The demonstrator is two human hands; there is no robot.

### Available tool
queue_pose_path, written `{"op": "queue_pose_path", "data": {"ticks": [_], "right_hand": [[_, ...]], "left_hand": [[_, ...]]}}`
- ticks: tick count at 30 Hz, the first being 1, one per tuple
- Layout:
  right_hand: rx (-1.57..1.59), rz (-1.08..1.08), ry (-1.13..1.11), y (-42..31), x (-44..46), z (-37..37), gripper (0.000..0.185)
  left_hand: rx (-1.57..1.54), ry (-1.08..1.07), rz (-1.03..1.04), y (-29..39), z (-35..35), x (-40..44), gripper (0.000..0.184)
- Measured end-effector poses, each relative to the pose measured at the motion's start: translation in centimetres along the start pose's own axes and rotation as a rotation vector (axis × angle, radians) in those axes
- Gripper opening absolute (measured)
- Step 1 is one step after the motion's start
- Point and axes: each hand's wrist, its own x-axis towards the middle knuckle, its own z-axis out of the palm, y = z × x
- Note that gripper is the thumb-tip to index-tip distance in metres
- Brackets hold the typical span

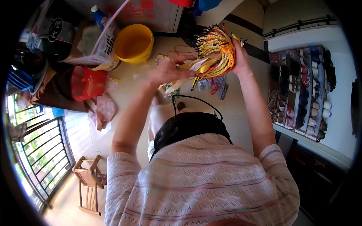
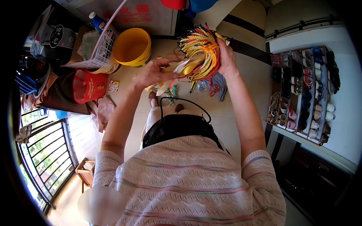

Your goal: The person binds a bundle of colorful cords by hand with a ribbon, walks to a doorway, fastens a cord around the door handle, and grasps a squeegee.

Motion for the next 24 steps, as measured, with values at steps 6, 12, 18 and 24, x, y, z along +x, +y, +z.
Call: {"op": "queue_pose_path", "data": {"ticks": [6, 12, 18, 24], "right_hand": [[-0.001, -0.023, -0.002, 0.0, -0.6, 0.9, 0.037], [-0.064, -0.025, 0.004, -0.2, -0.6, 0.8, 0.036], [-0.076, -0.03, -0.04, -0.1, -0.9, 0.2, 0.037], [-0.066, -0.02, -0.078, 0.4, -0.6, 0.2, 0.036]], "left_hand": [[0.132, 0.122, 0.018, -0.8, 2.0, 1.1, 0.05], [-0.354, -0.048, -0.06, -0.6, 0.0, 1.1, 0.037], [-0.162, 0.085, -0.062, -0.3, -1.8, 0.4, 0.025], [0.464, 0.189, 0.221, -0.6, -0.8, 0.6, 0.033]]}}
